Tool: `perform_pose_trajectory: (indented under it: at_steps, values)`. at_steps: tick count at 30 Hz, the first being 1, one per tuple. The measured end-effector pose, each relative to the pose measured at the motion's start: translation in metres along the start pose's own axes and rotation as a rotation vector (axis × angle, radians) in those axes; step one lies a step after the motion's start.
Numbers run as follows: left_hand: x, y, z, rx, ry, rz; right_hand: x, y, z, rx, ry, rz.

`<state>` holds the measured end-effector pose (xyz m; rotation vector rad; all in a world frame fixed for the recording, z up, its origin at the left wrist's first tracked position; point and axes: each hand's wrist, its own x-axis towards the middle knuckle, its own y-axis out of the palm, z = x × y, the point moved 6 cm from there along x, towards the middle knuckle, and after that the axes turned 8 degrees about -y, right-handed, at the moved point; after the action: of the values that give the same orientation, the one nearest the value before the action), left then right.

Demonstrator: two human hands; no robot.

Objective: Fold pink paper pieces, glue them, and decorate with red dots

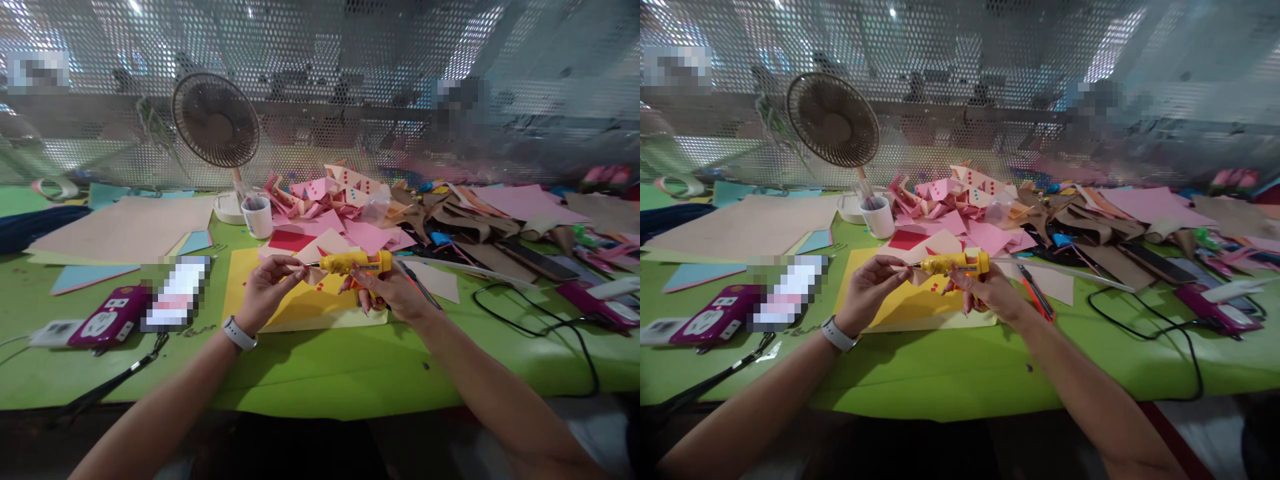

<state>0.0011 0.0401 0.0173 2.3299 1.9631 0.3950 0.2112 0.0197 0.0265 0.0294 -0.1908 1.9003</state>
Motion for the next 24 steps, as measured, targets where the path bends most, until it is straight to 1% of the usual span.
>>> perform_pose_trajectory:
  at_steps: [8, 11, 13, 15, 16, 17, 19, 22, 24]
  values:
    - [0.0, -0.001, 0.002, 0.01, -0.004, -0.003, 0.001, -0.001, -0.003, 0.017, -0.022, 0.002]
    - [0.0, -0.002, 0.003, 0.017, -0.002, -0.004, 0.0, 0.0, -0.005, 0.123, -0.01, 0.001]
    - [0.001, -0.002, 0.004, 0.021, -0.011, -0.003, -0.002, 0.002, -0.003, 0.24, 0.001, 0.035]
    - [0.001, -0.002, 0.004, 0.023, -0.025, 0.003, -0.003, 0.003, 0.003, 0.332, -0.011, 0.067]
    - [0.001, -0.001, 0.004, 0.027, -0.029, 0.007, -0.004, 0.001, 0.008, 0.35, -0.03, 0.058]
    - [0.001, -0.001, 0.004, 0.037, -0.03, 0.007, -0.004, -0.003, 0.014, 0.347, -0.057, 0.024]
    - [0.002, -0.001, 0.003, 0.067, -0.026, 0.003, -0.006, -0.016, 0.031, 0.284, -0.137, -0.098]
    - [0.003, -0.002, 0.004, 0.111, -0.021, -0.006, -0.017, -0.044, 0.062, 0.068, -0.283, -0.295]
    - [0.004, -0.003, 0.005, 0.131, -0.023, -0.007, -0.027, -0.065, 0.079, -0.108, -0.353, -0.405]
